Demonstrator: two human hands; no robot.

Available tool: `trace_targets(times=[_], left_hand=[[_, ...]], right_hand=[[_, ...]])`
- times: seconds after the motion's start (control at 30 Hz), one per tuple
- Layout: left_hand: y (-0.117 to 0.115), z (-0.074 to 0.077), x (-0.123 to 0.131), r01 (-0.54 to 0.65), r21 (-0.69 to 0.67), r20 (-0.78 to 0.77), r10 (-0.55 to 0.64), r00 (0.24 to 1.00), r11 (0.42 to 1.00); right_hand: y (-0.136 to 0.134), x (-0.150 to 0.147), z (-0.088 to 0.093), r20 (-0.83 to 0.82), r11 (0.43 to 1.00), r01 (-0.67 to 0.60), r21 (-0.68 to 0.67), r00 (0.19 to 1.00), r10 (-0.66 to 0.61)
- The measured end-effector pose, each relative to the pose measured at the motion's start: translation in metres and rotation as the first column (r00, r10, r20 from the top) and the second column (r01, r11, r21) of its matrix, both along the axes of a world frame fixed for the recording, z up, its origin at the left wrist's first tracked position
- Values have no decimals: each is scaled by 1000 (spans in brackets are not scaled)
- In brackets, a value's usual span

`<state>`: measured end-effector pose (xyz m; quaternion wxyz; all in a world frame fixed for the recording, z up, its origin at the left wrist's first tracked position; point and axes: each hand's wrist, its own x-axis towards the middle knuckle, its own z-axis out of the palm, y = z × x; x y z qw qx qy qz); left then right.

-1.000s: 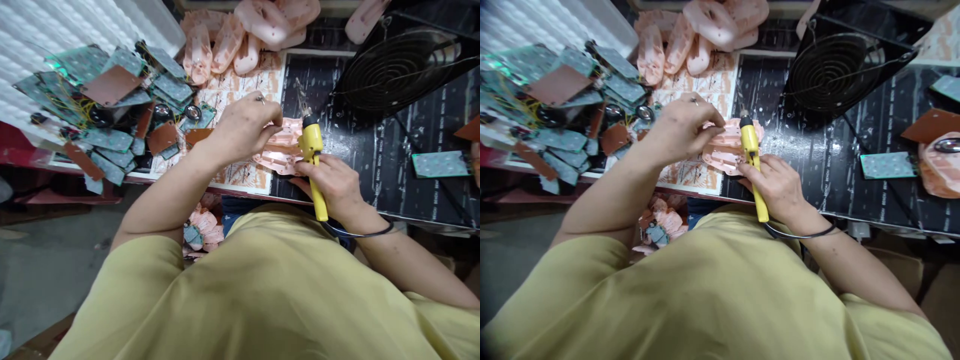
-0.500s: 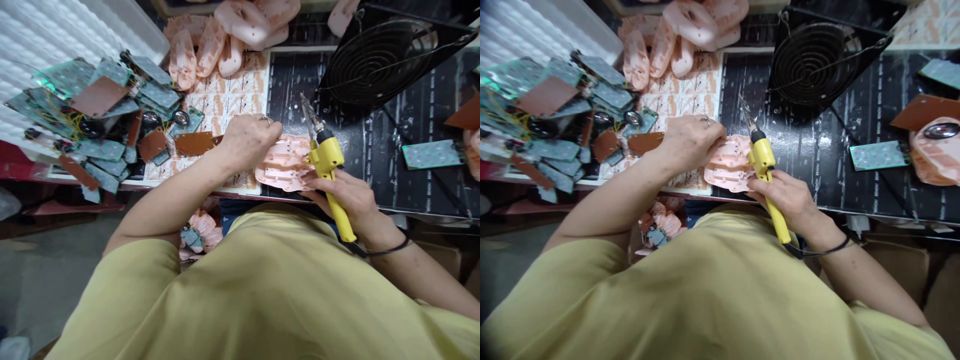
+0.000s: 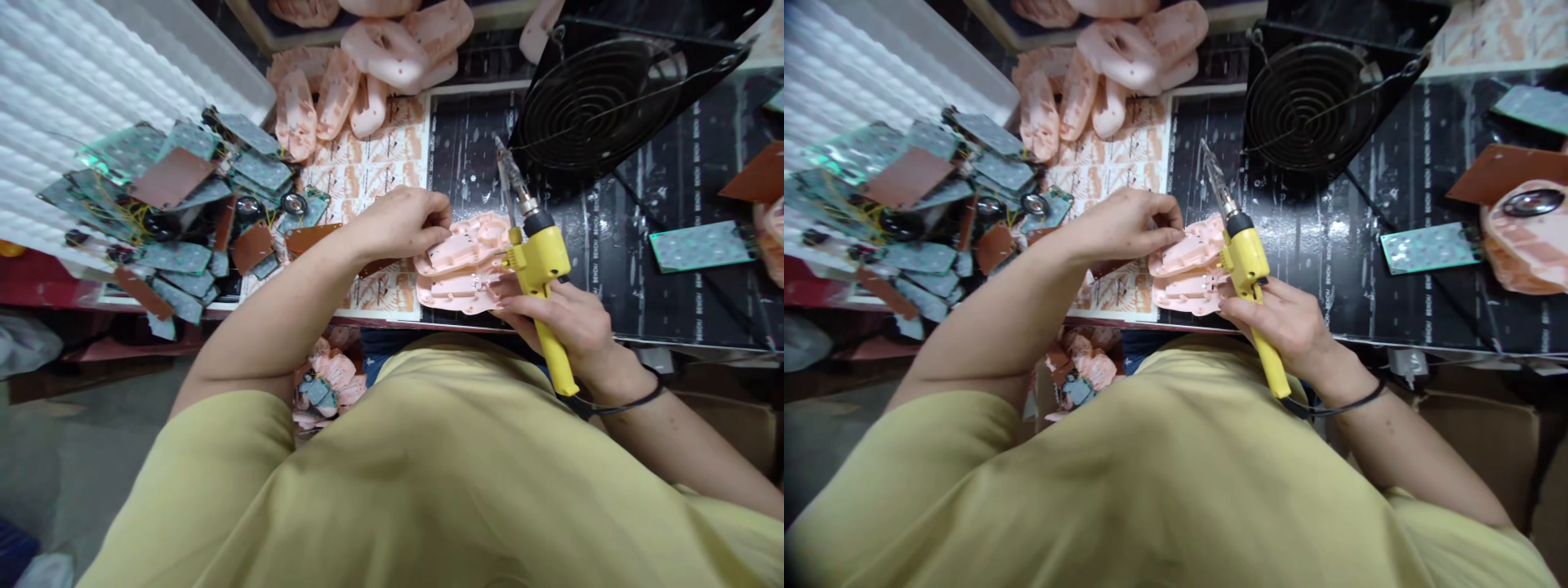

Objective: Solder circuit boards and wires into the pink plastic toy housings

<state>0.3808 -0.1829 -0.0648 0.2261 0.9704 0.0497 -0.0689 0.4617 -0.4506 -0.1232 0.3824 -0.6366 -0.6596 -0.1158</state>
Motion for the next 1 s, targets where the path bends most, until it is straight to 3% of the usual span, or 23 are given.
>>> trace_targets(times=[0.23, 0.37, 0.53, 0.7, 0.9, 1.0], left_hand=[[3, -10, 1, -50, 42, 67, 48, 997, 998], [4, -5, -1, -99, 62, 141, 90, 986, 993], [6, 7, -7, -100, 47, 169, 91, 981, 994], [10, 10, -17, -94, 28, 184, 88, 979, 995], [13, 15, -24, -132, -16, 203, 132, 970, 991], [11, 16, -24, -150, -17, 182, 150, 972, 989]], right_hand=[[-4, -6, 4, -16, 1000, -9, 9, 1000, 9], [-8, 1, 15, -37, 1000, -6, 27, 999, 7], [15, 17, 23, -31, 996, 57, -68, 998, -60], [41, 25, 26, 4, 973, 17, -230, 1000, -17], [56, 36, 29, 162, 990, 30, -136, 987, -7], [58, 39, 27, 166, 986, -3, -167, 986, 31]])
